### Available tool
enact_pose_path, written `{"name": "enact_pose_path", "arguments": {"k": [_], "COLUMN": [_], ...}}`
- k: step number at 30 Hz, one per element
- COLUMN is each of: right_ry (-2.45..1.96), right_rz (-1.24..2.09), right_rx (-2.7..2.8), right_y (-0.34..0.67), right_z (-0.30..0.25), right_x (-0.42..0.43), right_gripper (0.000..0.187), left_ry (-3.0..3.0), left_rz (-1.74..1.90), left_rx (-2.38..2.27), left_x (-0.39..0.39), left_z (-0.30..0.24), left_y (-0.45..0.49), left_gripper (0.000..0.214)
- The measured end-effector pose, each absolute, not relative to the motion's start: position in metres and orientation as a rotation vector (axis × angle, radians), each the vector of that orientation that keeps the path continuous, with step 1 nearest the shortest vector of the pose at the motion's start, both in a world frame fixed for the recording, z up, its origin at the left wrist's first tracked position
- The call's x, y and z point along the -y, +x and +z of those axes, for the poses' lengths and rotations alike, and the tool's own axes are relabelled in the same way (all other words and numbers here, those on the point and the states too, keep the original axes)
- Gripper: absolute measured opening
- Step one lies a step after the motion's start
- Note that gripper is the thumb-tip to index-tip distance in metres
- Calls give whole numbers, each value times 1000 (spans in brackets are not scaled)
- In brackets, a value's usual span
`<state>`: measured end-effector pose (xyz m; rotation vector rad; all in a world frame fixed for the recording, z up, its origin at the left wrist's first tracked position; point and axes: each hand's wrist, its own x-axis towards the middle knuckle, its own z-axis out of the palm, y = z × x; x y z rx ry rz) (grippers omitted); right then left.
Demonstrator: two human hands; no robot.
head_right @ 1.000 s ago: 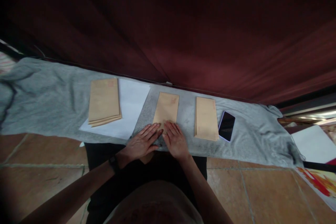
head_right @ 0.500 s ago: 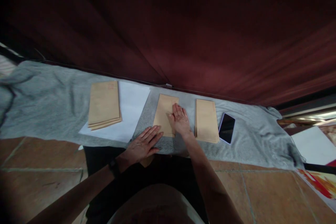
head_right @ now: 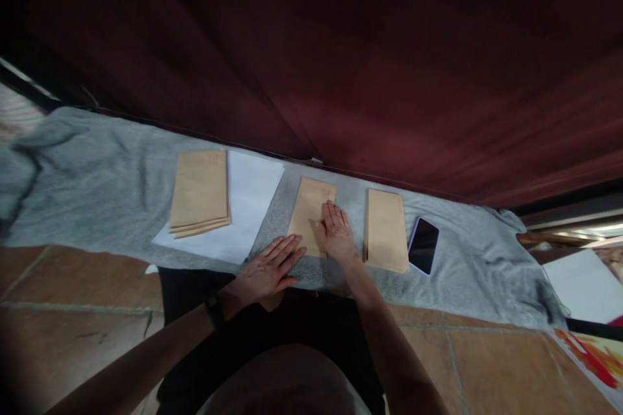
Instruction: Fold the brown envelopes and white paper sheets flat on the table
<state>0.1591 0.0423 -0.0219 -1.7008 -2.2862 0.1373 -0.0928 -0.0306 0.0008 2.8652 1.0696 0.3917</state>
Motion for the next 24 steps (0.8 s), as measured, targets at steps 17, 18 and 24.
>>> {"name": "enact_pose_path", "arguments": {"k": [17, 18, 24], "right_ry": [-1694, -1707, -1736], "right_rz": [243, 251, 258], "right_rx": [2432, 2440, 2455], "right_y": [110, 108, 97], "right_z": [-5, -4, -2], "right_x": [-102, -104, -101], "right_gripper": [59, 58, 57], "left_ry": [2837, 2838, 2832], "left_rz": [429, 425, 433], "left_rx": [-1058, -1061, -1064], "left_x": [31, 31, 31], "left_z": [1, 1, 2], "left_y": [-93, -93, -92], "left_gripper": [65, 65, 64]}}
